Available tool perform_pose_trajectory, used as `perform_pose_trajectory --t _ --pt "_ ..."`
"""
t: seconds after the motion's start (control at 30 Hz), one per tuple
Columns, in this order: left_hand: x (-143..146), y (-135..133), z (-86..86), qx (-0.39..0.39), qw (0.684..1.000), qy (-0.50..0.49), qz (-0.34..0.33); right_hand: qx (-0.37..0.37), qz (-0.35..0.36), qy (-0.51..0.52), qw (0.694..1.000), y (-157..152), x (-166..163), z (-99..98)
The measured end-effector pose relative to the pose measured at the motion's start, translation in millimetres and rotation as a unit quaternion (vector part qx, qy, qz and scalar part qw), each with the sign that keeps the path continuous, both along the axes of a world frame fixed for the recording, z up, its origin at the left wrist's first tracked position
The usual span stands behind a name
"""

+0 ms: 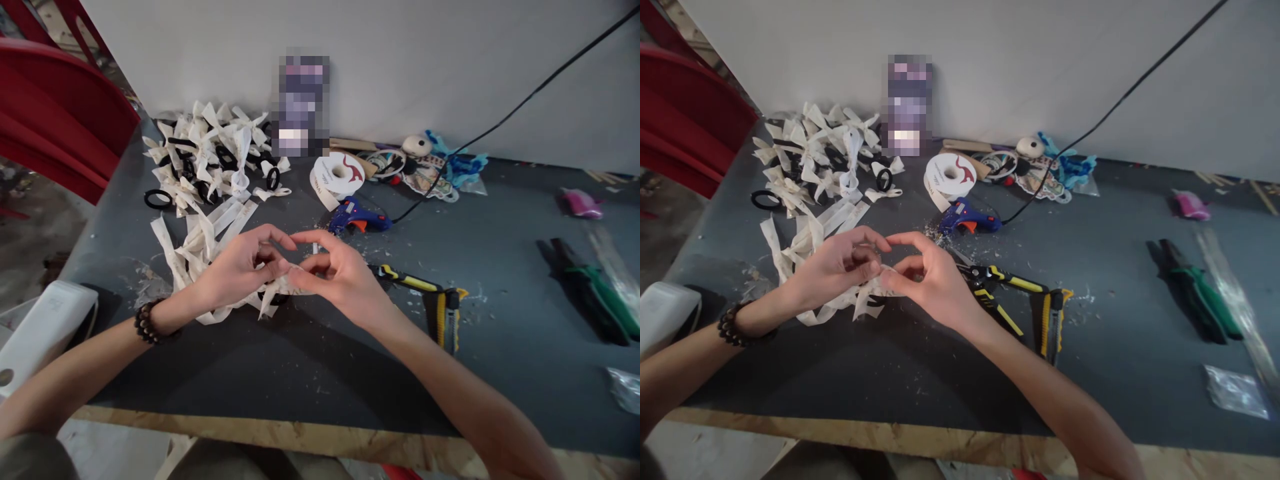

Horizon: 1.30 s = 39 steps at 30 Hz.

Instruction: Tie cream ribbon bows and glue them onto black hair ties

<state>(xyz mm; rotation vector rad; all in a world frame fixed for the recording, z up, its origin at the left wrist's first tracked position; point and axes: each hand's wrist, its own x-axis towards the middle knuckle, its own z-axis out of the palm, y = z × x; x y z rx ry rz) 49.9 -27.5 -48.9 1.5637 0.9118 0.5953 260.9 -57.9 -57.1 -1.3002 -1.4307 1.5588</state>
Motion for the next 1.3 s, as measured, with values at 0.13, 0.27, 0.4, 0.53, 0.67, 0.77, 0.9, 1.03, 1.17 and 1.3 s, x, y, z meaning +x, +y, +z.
perform_pose_trajectory --t 0.13,0.27,0.4,0.53,0.67,0.77,0.9,1.03,1.17,1.3 --pt "-1.6 2.2 0.1 0.013 0.999 0.016 0.035 -0.008 -0.065 0.028 0.997 3.4 2.0 -4.3" --pt "-2.5 5.1 -1.9 0.018 0.994 0.026 0.106 0.046 -0.160 0.018 0.986 4.7 4.3 -6.5" --pt "-2.3 7.1 -5.8 -0.010 0.993 -0.005 0.121 0.100 -0.201 0.014 0.974 6.8 8.9 -6.6" --pt "-1.1 7.2 -8.1 -0.030 0.992 -0.044 0.116 0.094 -0.208 0.027 0.973 8.3 11.2 -5.6" --pt "-2.4 8.1 -6.1 0.017 0.990 -0.033 0.136 0.109 -0.140 -0.033 0.984 7.4 11.8 1.2" --pt "-4.3 9.1 -1.4 0.062 0.992 0.004 0.108 0.225 -0.103 -0.151 0.957 6.8 11.6 6.6" --pt "-4.2 8.1 2.5 0.066 0.995 0.040 0.058 0.272 -0.048 -0.195 0.941 5.5 7.6 5.5" --pt "-2.7 7.3 0.3 0.036 0.998 0.042 0.031 0.246 -0.013 -0.180 0.953 2.2 3.1 0.3" --pt "-2.2 8.1 -0.9 0.032 0.999 0.020 0.024 0.211 -0.010 -0.137 0.968 2.6 4.8 -0.8" --pt "-1.3 7.5 1.5 0.033 0.999 0.010 -0.003 0.122 0.031 -0.086 0.988 7.6 7.5 -3.6"
